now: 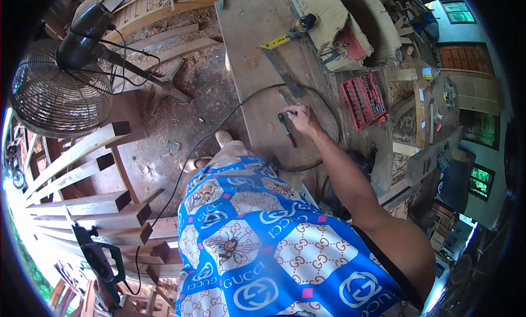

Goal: The person uses a square ruler to check the alignment of an electric planer blade and adjusts it with a small hex key on a workbench.

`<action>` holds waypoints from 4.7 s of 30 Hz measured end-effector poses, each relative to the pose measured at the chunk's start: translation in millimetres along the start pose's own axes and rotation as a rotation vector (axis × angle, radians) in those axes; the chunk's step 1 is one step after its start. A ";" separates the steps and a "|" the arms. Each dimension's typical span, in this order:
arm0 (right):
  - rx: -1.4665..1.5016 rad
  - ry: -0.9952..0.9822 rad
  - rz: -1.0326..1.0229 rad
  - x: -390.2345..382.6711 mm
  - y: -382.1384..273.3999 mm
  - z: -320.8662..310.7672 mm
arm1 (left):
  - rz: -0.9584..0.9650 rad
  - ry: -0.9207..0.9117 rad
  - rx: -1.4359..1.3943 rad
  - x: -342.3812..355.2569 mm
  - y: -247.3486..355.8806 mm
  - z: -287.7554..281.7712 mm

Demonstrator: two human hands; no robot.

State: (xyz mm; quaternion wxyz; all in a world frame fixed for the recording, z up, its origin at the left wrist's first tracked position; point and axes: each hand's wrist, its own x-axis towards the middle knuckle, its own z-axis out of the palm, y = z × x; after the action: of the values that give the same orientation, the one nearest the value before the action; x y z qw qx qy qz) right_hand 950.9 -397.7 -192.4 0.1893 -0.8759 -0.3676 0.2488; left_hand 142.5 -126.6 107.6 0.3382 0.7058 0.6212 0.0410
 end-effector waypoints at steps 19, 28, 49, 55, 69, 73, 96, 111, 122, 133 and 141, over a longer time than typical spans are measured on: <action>0.014 0.012 0.101 -5.9 -14.8 12.2 | 0.002 0.003 0.004 -16.3 2.5 -15.0; -0.210 0.031 -0.128 -0.1 -25.2 7.9 | -0.009 0.011 -0.012 -26.1 2.2 -17.0; -0.468 -0.243 -0.436 21.6 -20.8 9.6 | -0.020 0.023 -0.038 -26.5 -6.5 -20.3; -0.375 -0.156 -0.251 26.5 -25.9 17.3 | -0.051 0.057 -0.026 -31.7 -7.1 -21.7; 0.829 -0.174 0.332 3.9 -5.2 12.5 | -0.126 0.124 0.036 -29.4 -16.3 -33.7; 1.522 -0.427 0.400 -2.1 -22.4 -2.7 | -0.224 0.276 0.181 -21.0 -6.5 -44.0; 0.638 -0.062 -0.602 -36.0 -307.2 -11.0 | -0.136 -0.415 -1.279 114.5 337.1 318.0; -0.318 -0.104 0.268 -30.0 -17.3 42.5 | -0.063 -0.328 -1.055 119.8 315.3 323.8; 1.099 -0.587 0.023 -29.3 -171.0 -32.2 | -0.234 -0.570 -1.330 131.7 322.2 335.7; 1.156 -0.787 -0.030 -34.4 -262.7 -53.3 | -0.189 -0.569 -1.423 128.5 321.0 333.7; 0.909 -0.657 -0.177 -41.6 -277.5 -58.5 | -0.156 -0.605 -1.457 130.1 317.2 335.1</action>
State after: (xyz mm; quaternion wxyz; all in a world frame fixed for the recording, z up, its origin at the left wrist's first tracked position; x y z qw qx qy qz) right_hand 806.8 -254.5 9.8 0.4430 -0.5490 -0.3352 0.6245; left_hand 601.3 -151.7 -29.3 0.8711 0.2418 0.3665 0.2198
